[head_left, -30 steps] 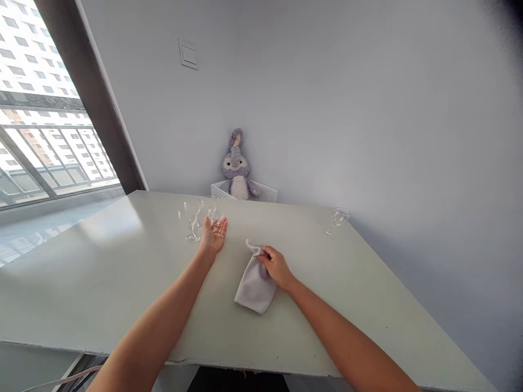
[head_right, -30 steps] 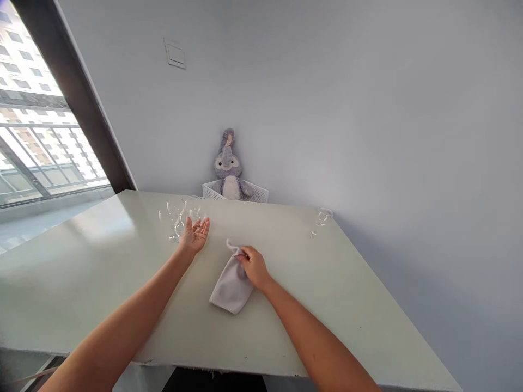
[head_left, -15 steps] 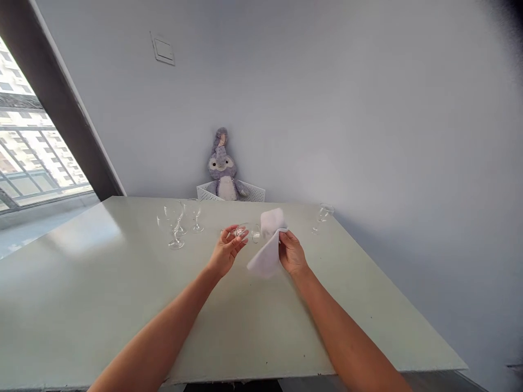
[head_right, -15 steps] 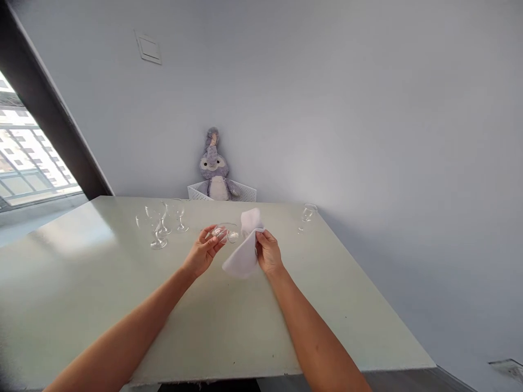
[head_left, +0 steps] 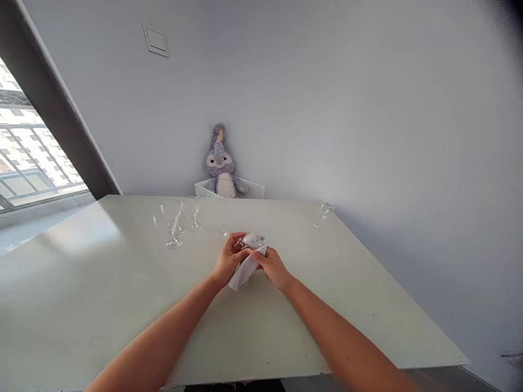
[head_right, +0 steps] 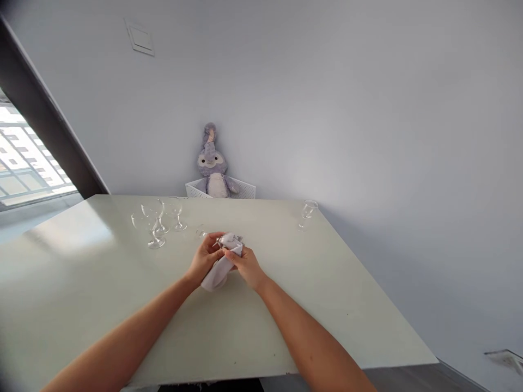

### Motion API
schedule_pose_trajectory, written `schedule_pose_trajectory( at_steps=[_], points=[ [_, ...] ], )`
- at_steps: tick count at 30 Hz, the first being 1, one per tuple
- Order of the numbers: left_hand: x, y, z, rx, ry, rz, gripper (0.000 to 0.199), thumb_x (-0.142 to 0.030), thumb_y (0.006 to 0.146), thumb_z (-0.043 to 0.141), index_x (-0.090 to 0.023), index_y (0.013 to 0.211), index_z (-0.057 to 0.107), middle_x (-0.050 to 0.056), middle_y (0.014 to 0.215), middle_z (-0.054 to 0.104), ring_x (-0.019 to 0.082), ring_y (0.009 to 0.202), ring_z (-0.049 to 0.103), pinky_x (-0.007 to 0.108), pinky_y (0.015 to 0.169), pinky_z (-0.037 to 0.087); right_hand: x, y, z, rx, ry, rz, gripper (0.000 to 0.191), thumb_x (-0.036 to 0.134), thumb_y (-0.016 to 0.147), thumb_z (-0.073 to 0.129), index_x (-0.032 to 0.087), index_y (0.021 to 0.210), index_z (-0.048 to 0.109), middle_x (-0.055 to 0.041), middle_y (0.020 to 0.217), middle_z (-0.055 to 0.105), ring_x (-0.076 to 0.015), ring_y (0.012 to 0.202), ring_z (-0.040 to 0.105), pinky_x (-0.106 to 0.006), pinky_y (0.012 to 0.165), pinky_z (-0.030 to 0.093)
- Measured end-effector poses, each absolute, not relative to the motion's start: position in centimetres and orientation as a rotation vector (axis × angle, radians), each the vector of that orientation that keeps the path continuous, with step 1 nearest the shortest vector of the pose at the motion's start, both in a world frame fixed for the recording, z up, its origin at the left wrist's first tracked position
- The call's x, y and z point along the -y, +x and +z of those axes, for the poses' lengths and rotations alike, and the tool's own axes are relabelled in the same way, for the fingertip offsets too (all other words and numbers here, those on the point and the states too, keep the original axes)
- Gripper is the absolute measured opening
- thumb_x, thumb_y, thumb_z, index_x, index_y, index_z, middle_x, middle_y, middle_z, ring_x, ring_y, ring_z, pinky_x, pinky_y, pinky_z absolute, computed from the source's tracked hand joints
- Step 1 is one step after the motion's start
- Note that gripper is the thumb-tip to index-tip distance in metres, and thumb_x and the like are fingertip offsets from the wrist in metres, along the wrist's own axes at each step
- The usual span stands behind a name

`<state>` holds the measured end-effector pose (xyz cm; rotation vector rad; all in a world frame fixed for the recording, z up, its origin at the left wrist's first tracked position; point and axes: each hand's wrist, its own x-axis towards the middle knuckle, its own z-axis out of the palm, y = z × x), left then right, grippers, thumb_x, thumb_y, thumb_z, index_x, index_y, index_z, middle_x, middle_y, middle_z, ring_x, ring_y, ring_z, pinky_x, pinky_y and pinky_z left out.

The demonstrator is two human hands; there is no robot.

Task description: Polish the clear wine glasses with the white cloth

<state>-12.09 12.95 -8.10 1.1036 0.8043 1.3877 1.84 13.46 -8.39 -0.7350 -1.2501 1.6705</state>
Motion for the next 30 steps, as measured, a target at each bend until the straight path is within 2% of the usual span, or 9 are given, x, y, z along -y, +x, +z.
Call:
schedule_pose_trajectory(
  at_steps=[3, 7, 11, 14, 16, 21, 24, 27, 30],
  points=[
    [-13.1, -12.3, -8.2, -0.815, 1.226, 1.316, 0.042, -0.026, 0.069, 0.064, -0.023, 0.109, 0.052, 0.008, 0.112, 0.056, 0.02, 0.098, 0.054, 0.029, 0.077, 0.046, -14.2, 2.3, -8.8, 1.046, -0.725, 1.779, 0.032, 0.042, 0.064, 0.068, 0.016, 0.082, 0.062, -0.0013, 0.069, 0.058, -0.0127, 0.06, 0.052, -0.027, 0.054, 0.044],
    [-13.5, -13.0, -7.8, -0.824, 1.394, 1.344, 0.037, -0.026, 0.066, 0.066, -0.023, 0.102, 0.061, 0.008, 0.127, 0.046, 0.022, 0.109, 0.048, 0.029, 0.085, 0.044, -14.4, 2.6, -8.7, 0.913, -0.659, 1.875, 0.031, 0.044, 0.067, 0.065, 0.017, 0.082, 0.062, 0.0008, 0.064, 0.057, -0.0106, 0.054, 0.049, -0.025, 0.053, 0.042],
    [-13.5, -13.4, -7.4, -0.893, 1.309, 1.287, 0.041, -0.033, 0.067, 0.065, -0.02, 0.105, 0.059, 0.007, 0.091, 0.064, 0.019, 0.083, 0.058, 0.033, 0.077, 0.048, -13.7, 2.5, -8.7, 1.329, -0.787, 1.556, 0.026, 0.042, 0.068, 0.064, 0.019, 0.08, 0.063, 0.0002, 0.066, 0.057, -0.0132, 0.06, 0.05, -0.026, 0.058, 0.04],
    [-13.4, -13.2, -7.6, -0.927, 1.204, 1.198, 0.041, -0.045, 0.072, 0.056, -0.014, 0.099, 0.06, 0.005, 0.073, 0.063, 0.016, 0.068, 0.059, 0.031, 0.065, 0.051, -13.3, 2.6, -8.8, 1.693, -0.895, 1.142, 0.017, 0.038, 0.066, 0.066, 0.022, 0.07, 0.064, -0.0001, 0.065, 0.058, -0.0166, 0.068, 0.052, -0.026, 0.062, 0.038],
    [-13.3, -13.1, -7.6, -0.946, 1.174, 1.146, 0.044, -0.051, 0.075, 0.049, -0.012, 0.093, 0.061, 0.005, 0.068, 0.061, 0.015, 0.063, 0.058, 0.029, 0.061, 0.05, -13.3, 2.7, -8.7, 1.75, -0.916, 1.079, 0.016, 0.038, 0.063, 0.068, 0.023, 0.067, 0.063, 0.0004, 0.063, 0.057, -0.0169, 0.068, 0.053, -0.026, 0.061, 0.038],
    [-13.0, -13.0, -6.9, -0.871, 1.274, 1.212, 0.041, -0.038, 0.07, 0.061, -0.021, 0.108, 0.058, 0.007, 0.096, 0.063, 0.019, 0.083, 0.059, 0.029, 0.073, 0.048, -13.8, 2.4, -8.1, 1.164, -0.849, 1.58, 0.031, 0.049, 0.069, 0.059, 0.019, 0.075, 0.062, -0.0001, 0.062, 0.056, -0.0135, 0.054, 0.05, -0.026, 0.05, 0.04],
    [-13.0, -13.1, -6.8, -0.902, 1.338, 1.236, 0.043, -0.032, 0.066, 0.066, -0.021, 0.107, 0.058, 0.007, 0.092, 0.064, 0.019, 0.083, 0.058, 0.029, 0.074, 0.047, -13.4, 1.9, -8.0, 1.017, -0.772, 1.706, 0.032, 0.05, 0.07, 0.057, 0.019, 0.077, 0.061, 0.0004, 0.063, 0.056, -0.0124, 0.053, 0.049, -0.026, 0.05, 0.04],
    [-13.3, -13.2, -7.4, -0.975, 1.283, 1.199, 0.041, -0.043, 0.072, 0.057, -0.018, 0.106, 0.058, 0.005, 0.078, 0.063, 0.017, 0.073, 0.058, 0.029, 0.067, 0.048, -12.7, 1.6, -8.5, 1.376, -0.885, 1.423, 0.025, 0.044, 0.066, 0.064, 0.02, 0.073, 0.062, -0.0002, 0.065, 0.058, -0.0151, 0.062, 0.051, -0.026, 0.055, 0.04],
    [-13.6, -13.5, -8.0, -1.147, 1.406, 1.05, 0.046, -0.051, 0.083, 0.034, -0.017, 0.103, 0.058, 0.004, 0.069, 0.061, 0.017, 0.064, 0.057, 0.03, 0.06, 0.047, -12.8, 1.8, -9.0, 1.658, -1.046, 1.047, 0.021, 0.041, 0.064, 0.066, 0.021, 0.061, 0.059, -0.0007, 0.06, 0.056, -0.0169, 0.064, 0.051, -0.027, 0.057, 0.039]
  ],
)
